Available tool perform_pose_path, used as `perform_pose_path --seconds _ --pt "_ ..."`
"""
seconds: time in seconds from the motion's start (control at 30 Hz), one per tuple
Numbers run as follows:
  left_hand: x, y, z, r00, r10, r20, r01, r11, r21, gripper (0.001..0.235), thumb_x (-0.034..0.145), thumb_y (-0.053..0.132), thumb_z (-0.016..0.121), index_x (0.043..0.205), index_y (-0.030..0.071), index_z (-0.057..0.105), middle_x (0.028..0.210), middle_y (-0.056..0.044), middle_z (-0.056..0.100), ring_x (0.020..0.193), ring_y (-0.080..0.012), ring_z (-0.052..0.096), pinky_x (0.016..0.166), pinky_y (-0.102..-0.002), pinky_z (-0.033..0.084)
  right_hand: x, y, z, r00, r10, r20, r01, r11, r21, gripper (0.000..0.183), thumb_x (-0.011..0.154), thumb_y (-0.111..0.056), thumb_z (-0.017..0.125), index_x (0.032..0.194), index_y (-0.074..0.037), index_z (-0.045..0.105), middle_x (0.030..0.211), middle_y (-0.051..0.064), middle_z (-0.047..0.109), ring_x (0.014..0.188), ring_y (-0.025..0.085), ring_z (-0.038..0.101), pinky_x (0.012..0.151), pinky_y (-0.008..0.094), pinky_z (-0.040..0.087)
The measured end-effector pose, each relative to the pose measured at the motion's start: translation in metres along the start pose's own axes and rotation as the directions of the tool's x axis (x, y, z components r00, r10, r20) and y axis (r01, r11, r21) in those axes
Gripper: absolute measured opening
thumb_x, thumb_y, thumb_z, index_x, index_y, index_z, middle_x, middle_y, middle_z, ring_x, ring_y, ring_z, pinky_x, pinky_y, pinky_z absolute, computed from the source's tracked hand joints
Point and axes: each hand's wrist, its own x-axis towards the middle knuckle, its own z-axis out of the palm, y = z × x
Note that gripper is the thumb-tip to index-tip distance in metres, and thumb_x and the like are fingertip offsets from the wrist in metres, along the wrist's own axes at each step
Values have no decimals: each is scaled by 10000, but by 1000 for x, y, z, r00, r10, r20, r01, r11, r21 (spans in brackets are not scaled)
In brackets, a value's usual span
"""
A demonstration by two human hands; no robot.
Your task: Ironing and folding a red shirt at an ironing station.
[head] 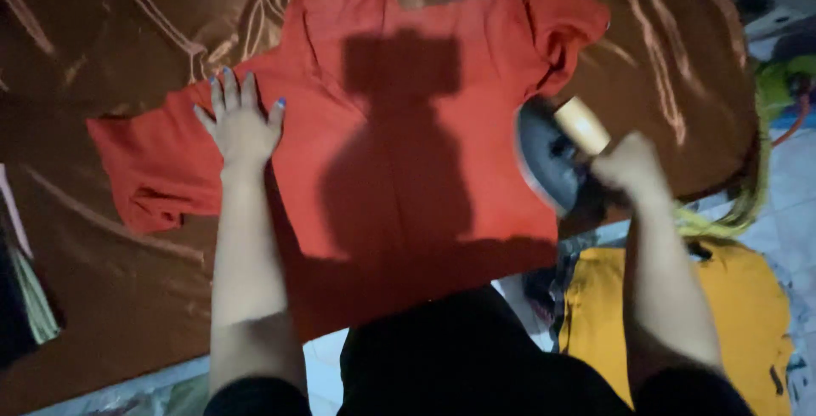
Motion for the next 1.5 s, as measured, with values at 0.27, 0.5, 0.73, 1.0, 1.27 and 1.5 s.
perform_pose_path --seconds 0.27,0.5,0.73,1.0,1.27,1.5 --pt "28 15 1 987 61 -151 -59 998 20 591 981 334 609 1510 83 523 1603 -180 432 1501 -383 309 1186 -693 130 97 35 -54 964 75 -256 -11 970 242 671 748 -488 943 920 118 711 881 234 737 766 324 728 627 502 553" --pt "35 19 -16 954 126 -271 -120 992 39 490 948 162 617 1438 137 612 1539 -138 521 1423 -387 417 1179 -648 215 55 -25 -46 68 -569 -820 -222 793 -568 881 485 -859 752 1101 -233 812 911 85 776 784 238 748 676 411 570" --pt "46 -9 -24 968 84 -235 -52 989 142 568 802 105 611 1364 157 671 1414 -137 600 1253 -371 522 1087 -563 341 103 -169 16 731 -502 -462 571 821 13 445 947 -285 813 1342 -117 696 1248 221 709 1170 393 674 1006 472 535" --pt "46 -46 -25 974 126 -187 -63 948 311 202 953 146 583 1089 165 731 1092 -90 711 1072 -305 652 892 -530 479 215 -267 75 716 -493 -494 603 794 82 270 934 -117 674 1198 -73 710 1128 220 735 1094 387 710 950 462 570" --pt "42 -161 -66 936 -110 -333 232 906 353 238 898 124 609 1103 143 729 1057 -105 704 1006 -298 667 860 -517 481 194 -483 70 591 -701 -399 769 639 16 312 1081 -230 610 1284 7 615 1194 299 669 1130 492 615 927 529 505" --pt "-22 -92 -109 800 161 -577 15 957 288 387 920 154 623 1291 45 629 1256 -196 634 1115 -352 544 930 -517 434 70 -495 62 263 -940 -219 964 267 11 510 1037 -249 674 1448 9 519 1409 296 585 1313 471 526 1085 506 437"
